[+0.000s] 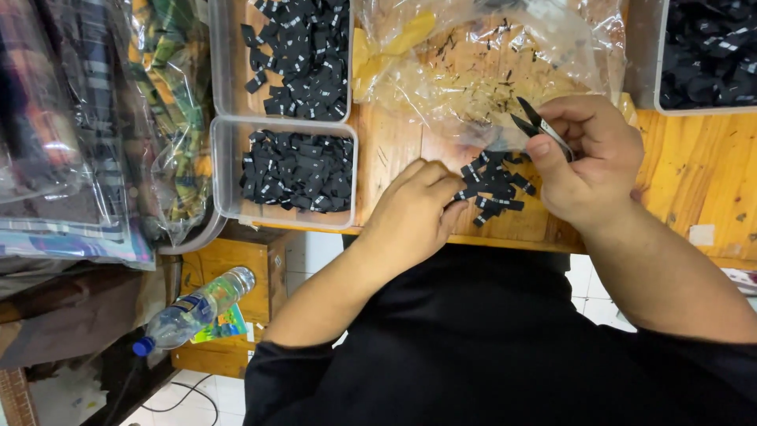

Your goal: Trimming excess threads and material from small black fabric labels using hand snips.

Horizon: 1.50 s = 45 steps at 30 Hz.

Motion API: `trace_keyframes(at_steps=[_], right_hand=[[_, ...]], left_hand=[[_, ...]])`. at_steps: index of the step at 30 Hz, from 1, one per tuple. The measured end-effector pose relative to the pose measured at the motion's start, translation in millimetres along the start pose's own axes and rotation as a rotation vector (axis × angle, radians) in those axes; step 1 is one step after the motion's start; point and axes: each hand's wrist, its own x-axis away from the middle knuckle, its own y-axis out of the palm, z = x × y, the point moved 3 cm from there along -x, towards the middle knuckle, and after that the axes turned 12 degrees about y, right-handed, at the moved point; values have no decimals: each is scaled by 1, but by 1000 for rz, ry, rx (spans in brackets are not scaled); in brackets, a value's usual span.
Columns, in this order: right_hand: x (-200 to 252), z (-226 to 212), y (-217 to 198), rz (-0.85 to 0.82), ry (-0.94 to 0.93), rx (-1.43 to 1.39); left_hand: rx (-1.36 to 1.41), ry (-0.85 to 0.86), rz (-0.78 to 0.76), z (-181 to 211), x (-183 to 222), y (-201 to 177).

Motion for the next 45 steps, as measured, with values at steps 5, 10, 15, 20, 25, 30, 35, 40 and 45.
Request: trace_keyframes(at_steps=[5, 10, 15, 20, 25, 30, 35, 40, 45], right_hand=[[-3, -2, 2, -25, 6, -22], [-3, -6, 4, -15, 13, -16], [-2, -5, 4, -12, 21, 7], [-7, -9, 5, -34, 98, -100], [-11, -14, -1, -12, 110, -55], [-13, 4, 3, -24, 117, -297], [-17, 11, 2, -119, 205, -305], [-22, -14, 7, -137, 342, -173], [-18, -7, 9, -100, 346, -158]], left_hand=[[-70, 86, 52, 2, 2, 3], [-84, 155, 67, 8, -2, -8], [150, 125, 122, 20, -10, -22], [843, -150, 482, 8, -23, -10], [917, -277, 698, -4, -47, -7], [974, -147, 802, -20, -51, -1], [902, -69, 874, -16, -50, 1], [865, -44, 821, -14, -52, 6], [783, -35, 803, -6, -56, 1]])
